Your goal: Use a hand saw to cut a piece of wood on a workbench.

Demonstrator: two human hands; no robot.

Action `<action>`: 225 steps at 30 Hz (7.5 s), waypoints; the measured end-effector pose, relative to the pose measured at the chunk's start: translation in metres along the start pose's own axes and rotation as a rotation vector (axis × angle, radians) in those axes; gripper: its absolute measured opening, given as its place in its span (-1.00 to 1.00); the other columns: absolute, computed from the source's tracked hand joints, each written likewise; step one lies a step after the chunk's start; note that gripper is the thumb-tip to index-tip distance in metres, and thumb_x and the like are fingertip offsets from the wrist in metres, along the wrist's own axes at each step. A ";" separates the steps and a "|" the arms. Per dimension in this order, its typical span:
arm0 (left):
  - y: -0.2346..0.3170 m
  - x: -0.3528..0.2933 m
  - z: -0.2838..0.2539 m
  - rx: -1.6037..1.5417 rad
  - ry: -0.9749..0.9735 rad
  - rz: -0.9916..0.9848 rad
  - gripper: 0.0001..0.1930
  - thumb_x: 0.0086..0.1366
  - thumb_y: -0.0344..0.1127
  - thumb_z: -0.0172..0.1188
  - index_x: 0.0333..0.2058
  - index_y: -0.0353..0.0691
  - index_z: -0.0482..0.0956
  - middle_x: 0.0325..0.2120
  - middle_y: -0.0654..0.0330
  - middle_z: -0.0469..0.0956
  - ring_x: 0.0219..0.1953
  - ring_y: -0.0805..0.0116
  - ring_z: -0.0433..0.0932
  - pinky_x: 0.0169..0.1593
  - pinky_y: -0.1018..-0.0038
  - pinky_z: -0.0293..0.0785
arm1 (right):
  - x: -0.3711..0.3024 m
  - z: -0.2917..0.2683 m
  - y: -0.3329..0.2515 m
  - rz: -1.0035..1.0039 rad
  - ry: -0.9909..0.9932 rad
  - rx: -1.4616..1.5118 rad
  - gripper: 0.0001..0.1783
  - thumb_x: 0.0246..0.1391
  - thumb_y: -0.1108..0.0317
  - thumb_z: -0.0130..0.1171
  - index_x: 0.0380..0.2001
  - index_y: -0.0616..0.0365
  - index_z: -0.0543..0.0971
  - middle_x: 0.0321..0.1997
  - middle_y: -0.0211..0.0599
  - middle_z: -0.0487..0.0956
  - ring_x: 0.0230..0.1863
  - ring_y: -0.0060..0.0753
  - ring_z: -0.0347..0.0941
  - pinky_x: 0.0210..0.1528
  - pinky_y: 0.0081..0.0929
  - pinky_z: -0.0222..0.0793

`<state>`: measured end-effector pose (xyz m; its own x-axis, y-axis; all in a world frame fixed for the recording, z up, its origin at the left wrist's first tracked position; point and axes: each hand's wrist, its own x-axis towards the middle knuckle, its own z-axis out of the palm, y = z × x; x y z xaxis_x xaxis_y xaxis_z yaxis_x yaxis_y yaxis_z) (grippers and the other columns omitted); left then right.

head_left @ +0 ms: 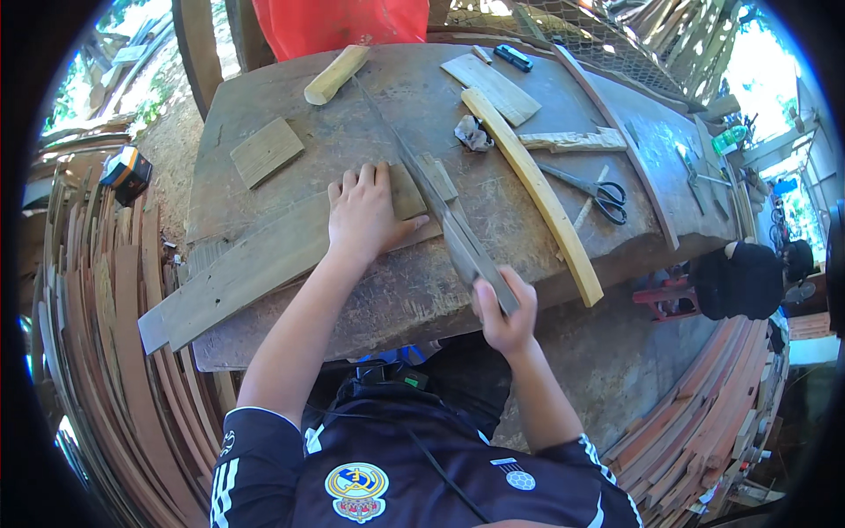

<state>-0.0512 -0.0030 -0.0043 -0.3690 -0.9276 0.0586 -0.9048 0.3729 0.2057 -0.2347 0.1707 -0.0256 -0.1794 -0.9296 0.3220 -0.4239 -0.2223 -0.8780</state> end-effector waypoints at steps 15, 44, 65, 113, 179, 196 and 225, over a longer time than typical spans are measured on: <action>-0.011 0.013 -0.002 0.002 0.014 -0.049 0.05 0.02 0.42 0.38 0.27 -0.32 0.36 0.15 0.04 0.46 0.24 0.05 0.38 0.25 0.13 0.26 | -0.069 -0.055 -0.024 0.023 0.002 -0.031 -0.76 0.39 0.36 0.08 -0.36 0.29 0.44 -0.63 -0.45 0.40 -0.63 -0.68 0.28 -0.56 -0.59 0.22; -0.010 0.023 0.004 -0.049 0.008 -0.092 0.12 -0.07 0.41 0.45 0.29 -0.32 0.35 0.12 0.03 0.49 0.22 0.05 0.42 0.26 0.12 0.26 | 0.031 0.007 -0.011 0.330 0.055 0.199 -0.70 0.37 0.28 0.17 -0.46 0.19 0.54 -0.63 -0.58 0.41 -0.61 -0.75 0.26 -0.55 -0.63 0.11; -0.006 0.027 0.000 -0.039 -0.008 -0.087 0.10 -0.08 0.41 0.45 0.27 -0.31 0.39 0.08 0.05 0.53 0.18 0.05 0.46 0.22 0.13 0.31 | -0.033 -0.029 -0.036 0.293 0.036 0.276 -0.56 0.47 0.22 -0.12 -0.52 0.22 0.37 -0.67 -0.49 0.27 -0.65 -0.68 0.14 -0.58 -0.58 0.04; -0.001 0.015 0.011 -0.020 0.067 -0.029 0.06 -0.04 0.36 0.46 0.27 -0.32 0.38 0.10 -0.01 0.52 0.24 0.04 0.43 0.24 0.07 0.32 | 0.017 0.006 0.014 0.255 0.095 0.336 -0.54 0.47 0.25 -0.05 -0.59 0.15 0.39 -0.68 -0.54 0.31 -0.67 -0.69 0.16 -0.59 -0.60 0.01; -0.036 0.015 0.004 0.044 0.046 -0.107 0.00 0.09 0.29 0.36 0.37 -0.23 0.32 0.29 0.01 0.43 0.35 0.07 0.38 0.37 0.11 0.26 | -0.069 -0.118 -0.048 -0.039 -0.279 -0.322 -0.71 0.18 0.27 0.21 -0.38 0.37 0.61 -0.64 -0.35 0.45 -0.70 -0.36 0.28 -0.60 -0.42 0.17; -0.028 0.005 0.015 -0.012 0.089 -0.006 0.00 0.04 0.22 0.40 0.35 -0.28 0.35 0.27 -0.02 0.44 0.34 0.05 0.38 0.36 0.11 0.25 | -0.057 -0.079 -0.056 0.286 -0.013 0.121 -0.61 0.36 0.24 -0.02 -0.45 0.34 0.55 -0.69 -0.53 0.36 -0.67 -0.73 0.21 -0.61 -0.59 0.02; 0.004 -0.014 0.005 -0.078 -0.059 0.064 -0.04 0.01 0.18 0.45 0.30 -0.30 0.39 0.21 -0.03 0.49 0.27 0.01 0.43 0.30 0.01 0.31 | 0.001 -0.039 -0.027 0.341 0.026 0.243 -0.61 0.41 0.23 0.08 -0.50 0.23 0.49 -0.69 -0.50 0.37 -0.65 -0.72 0.25 -0.57 -0.59 0.12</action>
<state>-0.0506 0.0110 -0.0088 -0.4396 -0.8981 0.0168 -0.8605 0.4264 0.2788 -0.2585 0.1873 0.0120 -0.2965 -0.9550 0.0045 -0.1148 0.0310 -0.9929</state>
